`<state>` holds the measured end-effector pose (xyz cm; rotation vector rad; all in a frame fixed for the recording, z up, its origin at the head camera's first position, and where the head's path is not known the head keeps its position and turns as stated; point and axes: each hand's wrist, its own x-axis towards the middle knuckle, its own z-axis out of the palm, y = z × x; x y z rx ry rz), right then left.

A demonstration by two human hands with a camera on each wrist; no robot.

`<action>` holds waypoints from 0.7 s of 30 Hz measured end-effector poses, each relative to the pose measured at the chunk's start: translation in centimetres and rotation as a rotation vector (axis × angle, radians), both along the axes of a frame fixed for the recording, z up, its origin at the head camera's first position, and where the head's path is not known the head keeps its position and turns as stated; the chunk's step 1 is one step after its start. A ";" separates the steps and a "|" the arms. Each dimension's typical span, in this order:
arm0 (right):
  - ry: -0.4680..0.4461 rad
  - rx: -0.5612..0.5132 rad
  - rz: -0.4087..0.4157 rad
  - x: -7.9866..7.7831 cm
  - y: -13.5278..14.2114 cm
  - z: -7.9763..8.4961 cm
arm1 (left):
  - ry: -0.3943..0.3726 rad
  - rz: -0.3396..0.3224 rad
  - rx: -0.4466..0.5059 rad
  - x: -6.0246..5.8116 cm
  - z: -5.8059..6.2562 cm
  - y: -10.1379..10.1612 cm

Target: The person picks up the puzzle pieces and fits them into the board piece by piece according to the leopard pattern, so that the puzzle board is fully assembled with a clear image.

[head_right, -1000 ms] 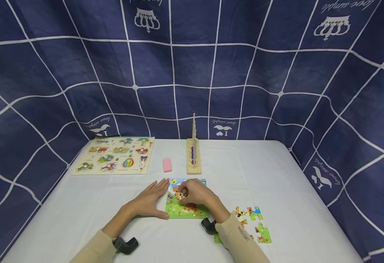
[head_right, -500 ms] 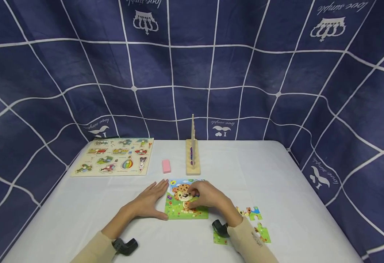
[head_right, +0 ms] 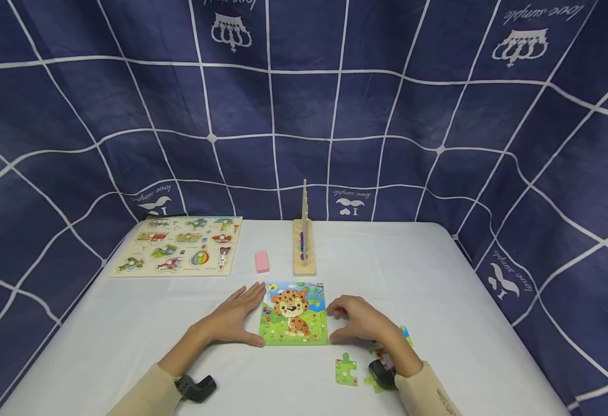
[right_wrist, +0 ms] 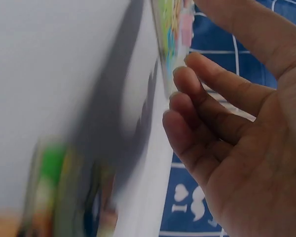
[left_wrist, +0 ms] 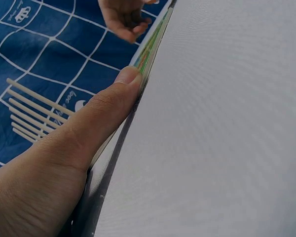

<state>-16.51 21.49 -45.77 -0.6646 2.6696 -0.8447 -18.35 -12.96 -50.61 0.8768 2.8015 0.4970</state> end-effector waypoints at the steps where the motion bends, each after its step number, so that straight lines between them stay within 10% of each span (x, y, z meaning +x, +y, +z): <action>1: -0.009 -0.002 -0.008 0.2 0.4 0.0 | -0.003 0.001 0.000 0.0 0.0 0.0; 21: -0.075 0.003 -0.091 3.4 7.5 -0.3 | -0.013 0.003 -0.007 -0.1 0.1 0.1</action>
